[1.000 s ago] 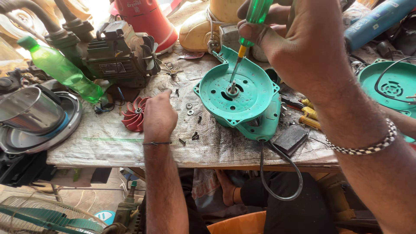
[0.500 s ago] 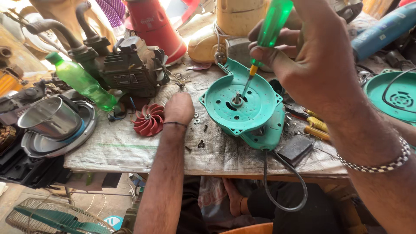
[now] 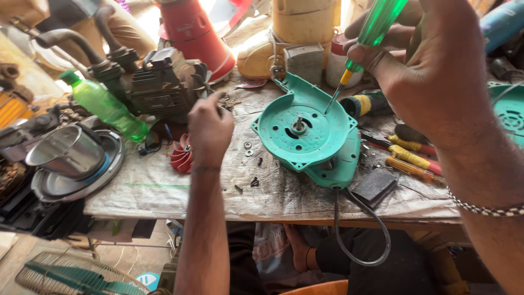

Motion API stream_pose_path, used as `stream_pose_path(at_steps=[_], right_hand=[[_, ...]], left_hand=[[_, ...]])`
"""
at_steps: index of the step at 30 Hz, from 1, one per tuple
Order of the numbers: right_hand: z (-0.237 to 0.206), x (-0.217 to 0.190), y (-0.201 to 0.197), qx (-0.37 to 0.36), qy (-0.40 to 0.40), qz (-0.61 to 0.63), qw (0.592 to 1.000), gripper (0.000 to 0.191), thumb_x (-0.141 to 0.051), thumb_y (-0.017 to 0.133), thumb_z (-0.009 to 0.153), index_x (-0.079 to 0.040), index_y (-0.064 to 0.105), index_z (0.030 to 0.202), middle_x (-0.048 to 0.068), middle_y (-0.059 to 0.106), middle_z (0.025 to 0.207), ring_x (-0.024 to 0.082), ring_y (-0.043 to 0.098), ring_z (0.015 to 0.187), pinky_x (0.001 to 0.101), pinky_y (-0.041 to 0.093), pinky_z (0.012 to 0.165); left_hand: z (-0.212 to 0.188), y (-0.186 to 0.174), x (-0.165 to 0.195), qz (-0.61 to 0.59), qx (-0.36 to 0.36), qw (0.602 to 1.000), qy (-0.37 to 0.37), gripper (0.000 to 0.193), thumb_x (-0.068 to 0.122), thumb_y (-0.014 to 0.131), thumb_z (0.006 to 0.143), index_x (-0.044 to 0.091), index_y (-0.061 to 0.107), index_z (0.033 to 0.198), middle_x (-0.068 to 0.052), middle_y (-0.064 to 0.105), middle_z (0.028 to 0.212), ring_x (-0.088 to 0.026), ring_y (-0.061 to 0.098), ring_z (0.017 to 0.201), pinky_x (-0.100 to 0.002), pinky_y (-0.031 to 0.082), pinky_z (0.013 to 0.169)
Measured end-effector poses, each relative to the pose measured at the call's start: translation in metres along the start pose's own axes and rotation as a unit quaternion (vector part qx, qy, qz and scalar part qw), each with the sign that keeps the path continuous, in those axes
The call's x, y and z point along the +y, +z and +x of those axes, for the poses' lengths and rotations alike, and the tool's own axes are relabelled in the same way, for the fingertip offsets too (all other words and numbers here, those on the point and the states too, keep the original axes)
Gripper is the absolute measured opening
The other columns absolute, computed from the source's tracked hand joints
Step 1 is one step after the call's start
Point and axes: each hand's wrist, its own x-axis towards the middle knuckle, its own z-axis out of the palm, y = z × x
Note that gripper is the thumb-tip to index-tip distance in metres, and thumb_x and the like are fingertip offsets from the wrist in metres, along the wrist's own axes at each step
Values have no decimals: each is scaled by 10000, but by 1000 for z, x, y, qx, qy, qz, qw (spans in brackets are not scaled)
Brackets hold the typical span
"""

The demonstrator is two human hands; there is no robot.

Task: The person disassembles a teal fan housing with a screwdriver, then reassembles it by installing a red fan blade, a washer, and a retaining clip. They use pliers to secure the clip and place the top housing cover over the assembly.

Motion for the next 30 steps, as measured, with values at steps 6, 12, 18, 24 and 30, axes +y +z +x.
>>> stream_pose_path(at_steps=[6,12,18,24,30], right_hand=[[-14,32,-3,51,27,9,998,181,146,629,1223,19,525,1299,217,699,1177,305,767,1136,383,631,1005],[-17,34,-2,94,-14,66,993,306,205,533,1170,47,403,1399,210,630,1253,309,714,1245,396,617,1101],[-19,27,-1,56,-32,80,995,417,202,558,1145,10,317,1426,215,630,1354,313,692,1318,386,593,1127],[-21,18,6,55,-27,69,996,430,197,600,1138,14,326,1416,216,618,1322,309,706,1294,369,592,1117],[-17,16,11,57,-29,51,997,573,200,608,1106,-29,279,1515,202,649,1293,273,722,1257,346,611,1068]], left_hand=[[-27,-12,67,-344,-65,932,91,230,76,720,930,59,741,1158,-81,759,1064,-187,747,950,-298,592,756],[-33,-10,111,-290,-126,931,181,191,50,764,889,31,765,1079,-102,754,994,-208,761,913,-322,590,798],[-31,0,123,-266,-134,944,143,177,90,771,823,16,785,983,-121,778,928,-217,782,838,-324,602,780],[-28,7,125,-221,-127,958,133,141,133,770,804,32,802,897,-120,783,874,-221,778,783,-338,602,757],[-24,7,130,-208,-130,961,131,167,137,776,771,35,805,900,-122,786,876,-226,776,781,-346,600,754]])
